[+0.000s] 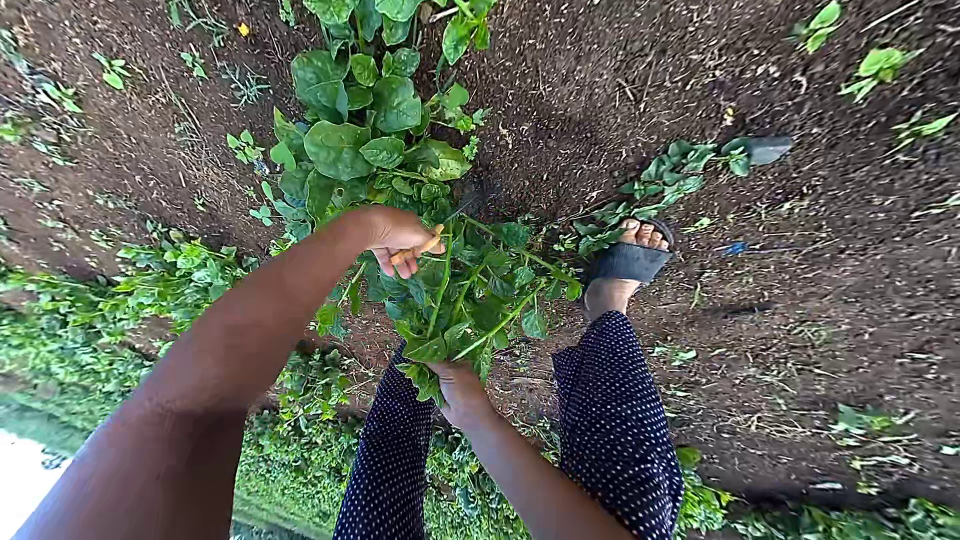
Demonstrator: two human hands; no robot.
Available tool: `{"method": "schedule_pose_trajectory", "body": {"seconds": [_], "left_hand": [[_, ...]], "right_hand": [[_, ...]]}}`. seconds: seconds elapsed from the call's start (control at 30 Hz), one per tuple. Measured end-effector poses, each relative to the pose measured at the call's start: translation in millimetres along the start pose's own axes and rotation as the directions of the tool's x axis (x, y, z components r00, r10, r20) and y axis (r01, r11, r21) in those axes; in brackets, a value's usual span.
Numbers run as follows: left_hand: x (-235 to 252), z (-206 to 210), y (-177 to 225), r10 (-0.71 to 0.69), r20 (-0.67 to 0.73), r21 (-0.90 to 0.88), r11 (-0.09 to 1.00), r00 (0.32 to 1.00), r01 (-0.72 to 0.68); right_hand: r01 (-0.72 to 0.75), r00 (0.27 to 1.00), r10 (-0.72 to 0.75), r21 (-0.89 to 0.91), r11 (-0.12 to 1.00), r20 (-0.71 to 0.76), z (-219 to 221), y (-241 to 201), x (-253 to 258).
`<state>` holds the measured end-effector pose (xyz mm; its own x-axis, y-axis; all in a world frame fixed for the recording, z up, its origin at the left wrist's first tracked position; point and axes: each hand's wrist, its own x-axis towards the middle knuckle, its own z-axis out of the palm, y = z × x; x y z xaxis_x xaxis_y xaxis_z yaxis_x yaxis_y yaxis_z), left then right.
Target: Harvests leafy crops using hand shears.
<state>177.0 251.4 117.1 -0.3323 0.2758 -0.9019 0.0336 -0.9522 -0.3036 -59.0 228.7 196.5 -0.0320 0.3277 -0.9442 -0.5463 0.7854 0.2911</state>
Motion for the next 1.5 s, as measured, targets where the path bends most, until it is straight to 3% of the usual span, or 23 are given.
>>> {"method": "schedule_pose_trajectory", "body": {"seconds": [0.1,0.4,0.7,1.07,1.2,1.3,1.4,1.5], "left_hand": [[4.8,-5.0,-2.1,-0.146,0.023,-0.112,0.983,0.989,0.147],[-0.2,-15.6,12.0,-0.225,0.068,-0.165,0.958,0.972,0.234],[31.1,-1.2,3.3,-0.131,0.043,-0.258,0.956,0.99,0.138],[26.0,3.7,-9.4,-0.07,-0.05,-0.157,0.986,0.996,0.061],[17.0,6.1,-22.6,0.023,-0.027,-0.171,0.985,0.999,-0.028],[-10.2,9.3,-51.6,0.233,-0.069,-0.289,0.926,0.97,-0.243],[-36.9,28.9,-105.5,0.451,-0.2,-0.46,0.741,0.87,-0.489],[-43.8,69.0,-165.4,0.532,-0.342,-0.578,0.531,0.775,-0.62]], "right_hand": [[0.027,1.0,-0.027,-0.049,0.998,-0.015,-3.7,1.6,0.0],[0.009,1.0,-0.009,-0.077,0.997,0.002,-8.3,-4.5,-1.5],[0.014,1.0,-0.015,-0.089,0.996,-0.009,-8.3,-16.3,-3.8],[0.041,0.999,-0.042,-0.137,0.99,-0.007,-16.0,-4.4,-3.8],[0.073,0.996,-0.062,-0.206,0.976,0.06,-16.9,9.7,-18.4],[0.104,0.992,-0.089,-0.186,0.977,0.088,-26.7,10.1,-34.1],[0.053,0.983,-0.017,-0.195,0.979,0.185,-61.7,10.8,-76.4],[0.118,0.939,-0.05,-0.183,0.976,0.34,-98.5,-3.6,-129.3]]}}
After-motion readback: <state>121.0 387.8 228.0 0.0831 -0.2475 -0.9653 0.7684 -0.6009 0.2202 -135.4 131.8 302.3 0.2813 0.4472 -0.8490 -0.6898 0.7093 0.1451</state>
